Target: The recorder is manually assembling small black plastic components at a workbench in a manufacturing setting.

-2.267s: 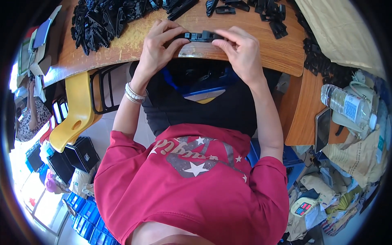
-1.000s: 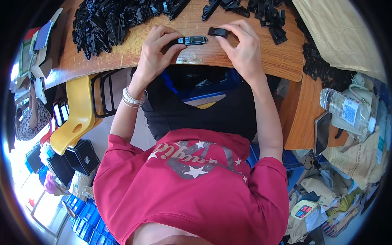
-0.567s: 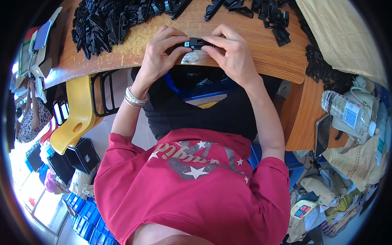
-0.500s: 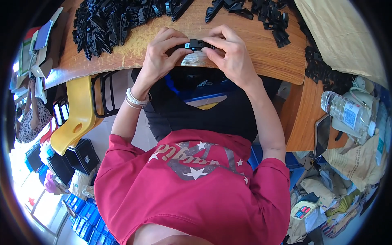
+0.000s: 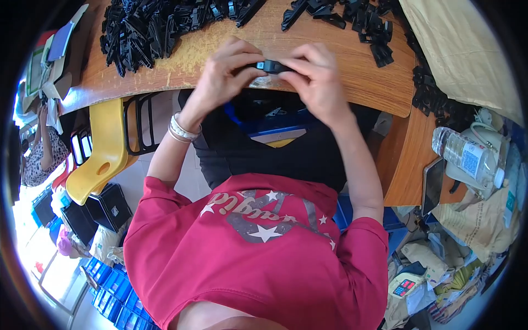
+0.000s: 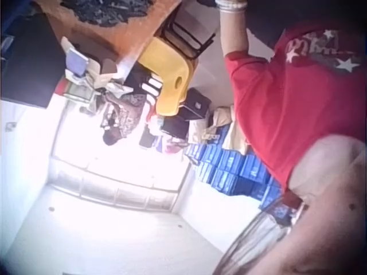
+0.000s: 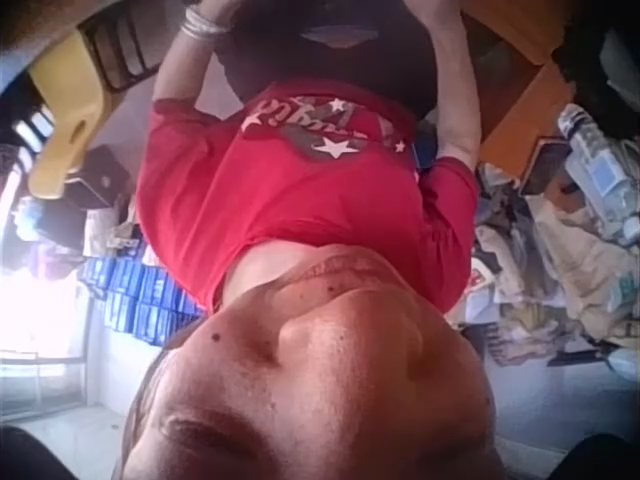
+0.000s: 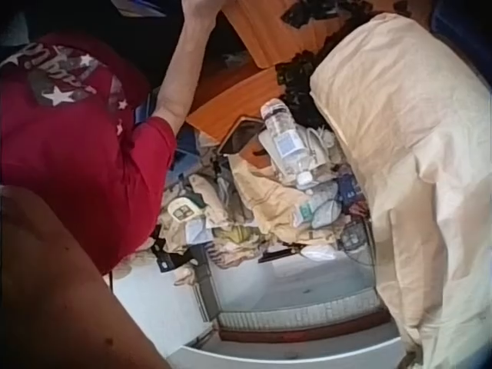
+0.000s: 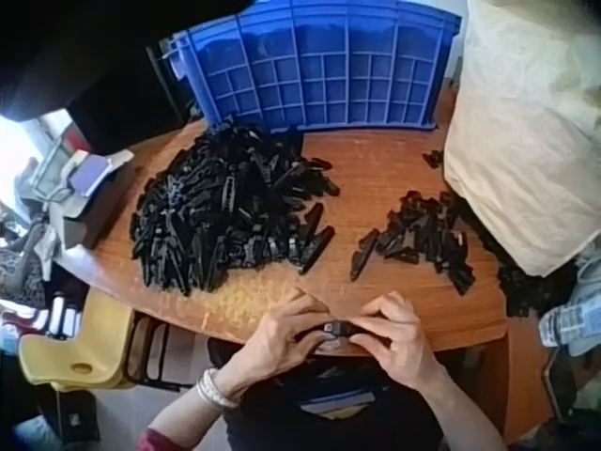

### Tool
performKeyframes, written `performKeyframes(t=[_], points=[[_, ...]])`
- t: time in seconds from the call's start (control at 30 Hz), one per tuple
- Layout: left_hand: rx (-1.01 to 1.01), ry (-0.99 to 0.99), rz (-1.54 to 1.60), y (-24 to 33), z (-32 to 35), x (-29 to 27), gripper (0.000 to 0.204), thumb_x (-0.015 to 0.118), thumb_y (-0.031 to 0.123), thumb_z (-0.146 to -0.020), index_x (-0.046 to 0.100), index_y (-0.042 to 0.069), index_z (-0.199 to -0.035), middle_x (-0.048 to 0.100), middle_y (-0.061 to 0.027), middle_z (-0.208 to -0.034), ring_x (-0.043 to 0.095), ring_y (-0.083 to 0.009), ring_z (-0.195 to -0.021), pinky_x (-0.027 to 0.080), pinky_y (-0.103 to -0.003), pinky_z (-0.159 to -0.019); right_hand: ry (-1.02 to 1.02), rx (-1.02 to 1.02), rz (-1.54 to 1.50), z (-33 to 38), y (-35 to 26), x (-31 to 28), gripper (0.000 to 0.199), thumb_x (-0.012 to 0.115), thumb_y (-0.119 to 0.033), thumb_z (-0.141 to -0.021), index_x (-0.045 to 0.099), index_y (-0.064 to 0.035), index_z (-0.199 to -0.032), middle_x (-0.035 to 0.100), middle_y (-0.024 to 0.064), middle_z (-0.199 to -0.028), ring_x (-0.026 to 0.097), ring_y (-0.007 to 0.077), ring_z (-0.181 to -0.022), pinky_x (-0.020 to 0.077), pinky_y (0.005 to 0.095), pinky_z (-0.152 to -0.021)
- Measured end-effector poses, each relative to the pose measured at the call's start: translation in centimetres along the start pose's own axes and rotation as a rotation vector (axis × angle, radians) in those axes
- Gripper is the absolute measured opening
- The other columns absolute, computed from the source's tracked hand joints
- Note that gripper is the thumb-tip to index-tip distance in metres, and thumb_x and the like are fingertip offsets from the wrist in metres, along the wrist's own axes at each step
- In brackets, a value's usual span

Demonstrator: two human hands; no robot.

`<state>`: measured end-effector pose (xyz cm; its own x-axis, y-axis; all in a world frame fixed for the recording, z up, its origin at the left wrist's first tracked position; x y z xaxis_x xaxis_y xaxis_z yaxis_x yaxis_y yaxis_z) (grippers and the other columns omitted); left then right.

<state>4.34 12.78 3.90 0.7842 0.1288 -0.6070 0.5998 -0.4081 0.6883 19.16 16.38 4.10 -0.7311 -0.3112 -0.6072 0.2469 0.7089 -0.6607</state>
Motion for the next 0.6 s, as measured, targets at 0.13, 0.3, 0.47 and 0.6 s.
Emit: performKeyframes(t=[0.13,0.3,0.47,0.6], points=[[0.027,-0.002,0.005,-0.2,0.0,-0.1,0.025,0.078,0.010,-0.070,0.070,-0.001,-0.092,0.064,-0.0092,-0.091,0.059,-0.0255,-0.086,0.050,-0.033,-0.073,0.024,0.096,-0.073,-0.6,0.5,0.8,0.023,0.074,-0.004,-0.073,0.069,0.0002,-0.095,0.059,0.0079,-0.091,0.056,0.0258,-0.089,0.0445,0.0350,-0.077],[0.044,0.420,-0.412,-1.6,1.6,-12.2,0.039,0.085,0.022,-0.066,0.070,0.004,-0.097,0.065,-0.0096,-0.098,0.059,-0.0282,-0.099,0.047,-0.040,-0.088,-0.257,0.082,-0.143,2.0,-2.7,1.1,0.026,0.073,0.000,-0.071,0.067,0.0002,-0.097,0.059,0.0109,-0.092,0.057,0.0291,-0.086,0.0473,0.0378,-0.077],[-0.345,0.672,-0.464,-19.9,7.6,-27.5,0.053,0.057,0.044,-0.093,0.056,0.007,-0.131,0.051,-0.0232,-0.131,0.046,-0.0365,-0.122,0.033,-0.043,-0.106,-0.131,-0.129,0.006,-1.4,-6.7,3.7,0.026,0.071,-0.002,-0.073,0.068,-0.0038,-0.099,0.059,0.0094,-0.095,0.058,0.0289,-0.091,0.0466,0.0388,-0.080],[-0.480,0.480,-0.570,-23.1,5.7,-24.4,0.054,0.054,0.058,-0.088,0.054,0.029,-0.135,0.047,-0.0142,-0.142,0.028,-0.0399,-0.138,0.020,-0.049,-0.114,-0.245,-0.455,0.156,-4.7,-10.3,11.1,0.041,0.072,-0.023,-0.076,0.065,-0.0156,-0.116,0.052,0.0088,-0.129,0.042,0.0280,-0.129,0.0340,0.0486,-0.104]])
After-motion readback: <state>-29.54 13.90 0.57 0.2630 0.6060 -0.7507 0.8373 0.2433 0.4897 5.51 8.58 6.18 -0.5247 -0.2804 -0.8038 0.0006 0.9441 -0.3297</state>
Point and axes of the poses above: each hand's wrist, its own z-axis away from the middle knuckle, its own x-axis out of the palm, y = z × x, the point moved 8 cm from there along -z, towards the middle knuckle
